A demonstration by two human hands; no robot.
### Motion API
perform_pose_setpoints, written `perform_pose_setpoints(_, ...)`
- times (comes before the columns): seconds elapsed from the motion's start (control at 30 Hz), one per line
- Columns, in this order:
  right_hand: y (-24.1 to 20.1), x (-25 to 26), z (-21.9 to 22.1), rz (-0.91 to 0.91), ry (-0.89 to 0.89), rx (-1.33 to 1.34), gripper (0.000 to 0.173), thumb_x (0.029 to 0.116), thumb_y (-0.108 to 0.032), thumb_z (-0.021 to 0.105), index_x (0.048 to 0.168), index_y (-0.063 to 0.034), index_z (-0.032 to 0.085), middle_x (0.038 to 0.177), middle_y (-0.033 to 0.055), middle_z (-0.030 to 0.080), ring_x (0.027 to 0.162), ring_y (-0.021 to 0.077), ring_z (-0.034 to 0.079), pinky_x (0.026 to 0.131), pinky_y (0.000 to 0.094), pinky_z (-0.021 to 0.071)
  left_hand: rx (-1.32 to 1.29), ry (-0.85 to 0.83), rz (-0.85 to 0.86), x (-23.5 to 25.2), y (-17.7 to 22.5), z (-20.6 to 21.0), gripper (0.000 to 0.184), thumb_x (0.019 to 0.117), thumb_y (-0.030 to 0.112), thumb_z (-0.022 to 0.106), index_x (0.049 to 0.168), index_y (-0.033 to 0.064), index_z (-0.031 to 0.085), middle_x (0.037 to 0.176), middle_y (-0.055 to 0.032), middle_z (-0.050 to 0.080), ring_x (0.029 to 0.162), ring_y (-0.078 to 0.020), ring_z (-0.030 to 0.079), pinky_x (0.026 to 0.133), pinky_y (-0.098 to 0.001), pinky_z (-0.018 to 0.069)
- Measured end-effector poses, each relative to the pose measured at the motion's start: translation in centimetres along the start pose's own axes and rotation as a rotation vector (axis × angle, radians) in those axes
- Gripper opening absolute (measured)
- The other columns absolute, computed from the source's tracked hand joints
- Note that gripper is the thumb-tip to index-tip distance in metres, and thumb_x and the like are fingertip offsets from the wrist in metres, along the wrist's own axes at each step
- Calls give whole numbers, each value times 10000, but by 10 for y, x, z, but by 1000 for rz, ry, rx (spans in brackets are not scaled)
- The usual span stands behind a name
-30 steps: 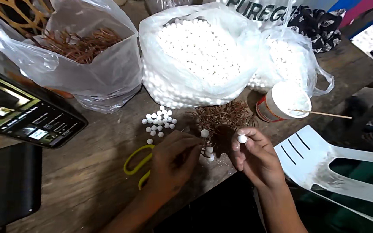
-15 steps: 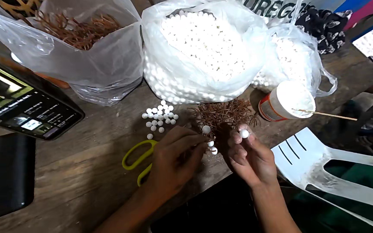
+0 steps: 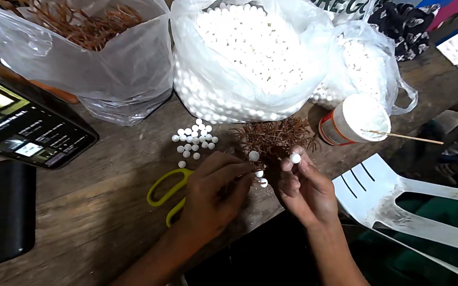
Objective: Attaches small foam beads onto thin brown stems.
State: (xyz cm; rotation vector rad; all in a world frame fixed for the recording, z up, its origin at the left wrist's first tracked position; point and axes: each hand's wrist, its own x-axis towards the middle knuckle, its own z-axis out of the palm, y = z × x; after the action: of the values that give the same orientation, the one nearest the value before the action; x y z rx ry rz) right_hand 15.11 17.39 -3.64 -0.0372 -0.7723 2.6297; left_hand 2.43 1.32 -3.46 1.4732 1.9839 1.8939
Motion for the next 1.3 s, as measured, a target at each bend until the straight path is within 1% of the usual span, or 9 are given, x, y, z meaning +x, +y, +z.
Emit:
perform_pose_setpoints(0.13, 2, -1, 0, -5, -12, 46, 167, 1035, -161, 569, 1091, -65, 693, 996, 95, 749, 745, 98, 715, 655, 186, 573, 7, 5, 7, -1, 0, 0, 160, 983, 127, 655, 999, 13, 766, 922, -28, 702, 799, 33, 591, 703, -98, 478)
perform_pose_setpoints(0.3, 6, 1, -1, -40, -27, 10, 137, 1013, -136, 604, 1089, -72, 699, 1017, 98, 742, 767, 104, 712, 673, 195, 575, 10, 6, 9, -1, 0, 0, 165, 982, 130, 653, 994, 13, 769, 915, -22, 699, 801, 30, 593, 712, -103, 484)
perform_pose_setpoints(0.4, 2, 2, -2, -111, -63, -250, 191, 1016, -142, 614, 1186, -111, 695, 1041, 82, 759, 778, 91, 726, 691, 191, 592, 0, 9, 8, 0, 1, 0, 155, 977, 112, 654, 986, 7, 768, 905, -28, 699, 810, 20, 599, 727, -110, 491)
perform_pose_setpoints(0.53, -5, 3, 1, -219, -28, -648, 137, 991, -218, 678, 1083, -149, 752, 860, -15, 736, 649, 9, 654, 588, 151, 548, 7, 20, 23, -1, 0, 1, 154, 974, 108, 658, 972, 0, 769, 901, -37, 692, 809, 6, 596, 722, -118, 491)
perform_pose_setpoints(0.6, -7, 4, 2, -234, -22, -736, 134, 970, -194, 705, 1091, -161, 752, 880, -28, 734, 640, -6, 637, 569, 139, 535, 21, 23, 35, -1, 1, 1, 160, 976, 111, 656, 968, -3, 768, 891, -38, 681, 804, 2, 588, 720, -120, 486)
perform_pose_setpoints(0.7, -6, 3, 3, -200, -74, -739, 174, 998, -167, 664, 1151, -129, 737, 979, 17, 750, 688, 26, 669, 601, 162, 562, 50, 25, 59, -2, 1, 2, 171, 982, 121, 648, 964, 8, 776, 887, -36, 681, 788, -6, 576, 699, -130, 470)
perform_pose_setpoints(0.83, -2, 4, 6, -224, -67, -744, 157, 1008, -128, 644, 1131, -91, 734, 946, 29, 764, 679, 36, 689, 611, 172, 582, 101, 28, 86, -2, 2, 2, 174, 988, 125, 641, 962, 17, 776, 897, -43, 693, 810, -28, 597, 708, -146, 484)
perform_pose_setpoints(1.0, 0, 3, 7, -230, -89, -718, 158, 1008, -179, 652, 1109, -99, 743, 939, 17, 760, 664, 13, 670, 596, 147, 559, 135, 57, 107, -3, 2, 2, 167, 981, 130, 650, 959, 26, 779, 884, -43, 689, 815, -37, 593, 703, -151, 472)
perform_pose_setpoints(1.3, 5, 4, 6, -199, -116, -646, 161, 995, -157, 667, 1127, -114, 749, 1015, 29, 759, 708, 22, 681, 618, 159, 566, 161, 81, 154, -3, 4, 1, 155, 977, 128, 655, 961, 33, 776, 882, -54, 687, 849, -64, 610, 737, -172, 487)
